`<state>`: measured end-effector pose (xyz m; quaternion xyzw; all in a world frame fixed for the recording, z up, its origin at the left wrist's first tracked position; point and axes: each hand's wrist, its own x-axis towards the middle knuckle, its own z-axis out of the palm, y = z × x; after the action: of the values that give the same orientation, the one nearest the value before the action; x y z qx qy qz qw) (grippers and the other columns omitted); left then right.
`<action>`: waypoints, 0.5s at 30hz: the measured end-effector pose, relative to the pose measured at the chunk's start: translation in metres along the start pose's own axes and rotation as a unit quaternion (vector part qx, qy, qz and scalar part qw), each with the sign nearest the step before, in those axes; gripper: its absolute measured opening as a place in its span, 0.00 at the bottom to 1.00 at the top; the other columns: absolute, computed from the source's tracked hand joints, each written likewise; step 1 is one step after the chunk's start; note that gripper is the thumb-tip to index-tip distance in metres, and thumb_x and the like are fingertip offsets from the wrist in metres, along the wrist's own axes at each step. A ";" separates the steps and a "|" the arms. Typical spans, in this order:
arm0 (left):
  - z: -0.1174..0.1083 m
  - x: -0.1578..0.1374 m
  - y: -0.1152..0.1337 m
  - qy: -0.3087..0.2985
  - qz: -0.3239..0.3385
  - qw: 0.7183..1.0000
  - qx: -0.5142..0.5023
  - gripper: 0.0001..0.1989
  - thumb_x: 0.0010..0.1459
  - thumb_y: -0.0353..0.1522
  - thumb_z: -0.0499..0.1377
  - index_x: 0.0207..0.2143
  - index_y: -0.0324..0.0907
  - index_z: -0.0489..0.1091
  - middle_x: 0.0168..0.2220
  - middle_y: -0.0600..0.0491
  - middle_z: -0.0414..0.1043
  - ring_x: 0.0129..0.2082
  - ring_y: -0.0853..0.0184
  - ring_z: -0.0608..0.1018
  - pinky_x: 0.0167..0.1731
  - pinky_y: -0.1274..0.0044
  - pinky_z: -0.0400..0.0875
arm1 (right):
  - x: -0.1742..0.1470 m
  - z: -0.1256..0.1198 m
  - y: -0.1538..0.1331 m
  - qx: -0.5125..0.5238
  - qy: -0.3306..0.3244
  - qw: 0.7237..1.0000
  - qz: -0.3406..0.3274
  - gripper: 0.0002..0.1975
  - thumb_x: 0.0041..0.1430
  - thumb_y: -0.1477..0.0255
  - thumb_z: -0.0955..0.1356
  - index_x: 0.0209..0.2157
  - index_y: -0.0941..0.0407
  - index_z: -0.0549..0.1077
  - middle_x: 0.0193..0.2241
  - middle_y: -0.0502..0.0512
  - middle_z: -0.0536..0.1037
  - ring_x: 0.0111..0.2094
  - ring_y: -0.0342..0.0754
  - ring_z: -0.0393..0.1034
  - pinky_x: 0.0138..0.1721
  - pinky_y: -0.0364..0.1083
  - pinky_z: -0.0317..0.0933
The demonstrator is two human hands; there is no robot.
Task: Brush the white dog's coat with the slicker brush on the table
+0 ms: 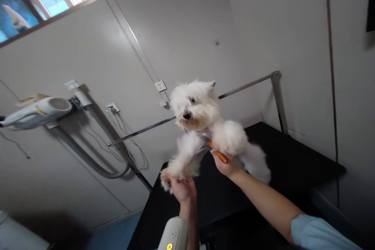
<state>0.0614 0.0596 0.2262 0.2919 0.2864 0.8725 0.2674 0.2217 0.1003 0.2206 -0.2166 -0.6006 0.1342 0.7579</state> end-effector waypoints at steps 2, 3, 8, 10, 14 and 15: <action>-0.001 -0.001 0.002 -0.011 0.005 1.000 0.006 0.21 0.68 0.50 0.49 0.41 0.48 0.74 0.42 0.52 0.79 0.50 0.63 0.80 0.48 0.73 0.76 | -0.004 0.003 0.000 0.000 0.003 1.000 0.013 0.07 0.62 0.63 0.68 0.36 0.48 0.79 0.35 0.56 0.83 0.46 0.59 0.77 0.58 0.61 0.68; -0.002 -0.001 0.002 -0.010 0.008 1.000 0.000 0.21 0.68 0.50 0.49 0.41 0.48 0.75 0.42 0.52 0.79 0.51 0.64 0.79 0.49 0.73 0.76 | -0.004 0.003 0.000 0.007 -0.012 1.000 0.011 0.08 0.62 0.62 0.68 0.36 0.48 0.79 0.35 0.56 0.83 0.46 0.58 0.77 0.57 0.59 0.69; -0.013 0.012 0.005 -0.012 0.013 1.000 -0.009 0.17 0.66 0.47 0.53 0.41 0.46 0.75 0.41 0.51 0.79 0.50 0.63 0.80 0.47 0.73 0.77 | 0.006 -0.008 0.001 -0.019 0.066 0.998 -0.006 0.09 0.62 0.61 0.68 0.31 0.49 0.76 0.29 0.56 0.81 0.40 0.59 0.77 0.51 0.60 0.71; -0.016 0.016 0.007 -0.025 0.033 0.999 -0.010 0.17 0.65 0.47 0.54 0.42 0.47 0.75 0.42 0.51 0.79 0.50 0.62 0.80 0.47 0.72 0.78 | 0.006 -0.010 -0.002 -0.029 0.082 0.996 -0.003 0.07 0.62 0.63 0.69 0.32 0.49 0.76 0.31 0.57 0.82 0.40 0.58 0.77 0.51 0.60 0.71; -0.019 0.017 0.015 -0.039 0.064 0.997 -0.021 0.17 0.64 0.48 0.55 0.40 0.49 0.76 0.41 0.52 0.79 0.50 0.61 0.80 0.46 0.72 0.78 | 0.005 -0.002 -0.012 0.030 -0.081 0.996 -0.026 0.07 0.64 0.64 0.67 0.38 0.50 0.78 0.39 0.54 0.83 0.43 0.52 0.78 0.52 0.54 0.72; -0.019 0.016 0.017 -0.032 0.062 0.997 -0.024 0.16 0.64 0.48 0.56 0.39 0.48 0.76 0.41 0.52 0.79 0.49 0.61 0.80 0.46 0.72 0.79 | 0.006 0.000 -0.012 0.032 -0.083 0.996 -0.029 0.07 0.64 0.64 0.67 0.38 0.49 0.78 0.39 0.54 0.83 0.44 0.53 0.78 0.53 0.55 0.72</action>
<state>0.0325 0.0514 0.2307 0.3303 0.2384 0.8841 0.2290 0.2222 0.0921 0.2314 -0.1629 -0.6624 0.1493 0.7158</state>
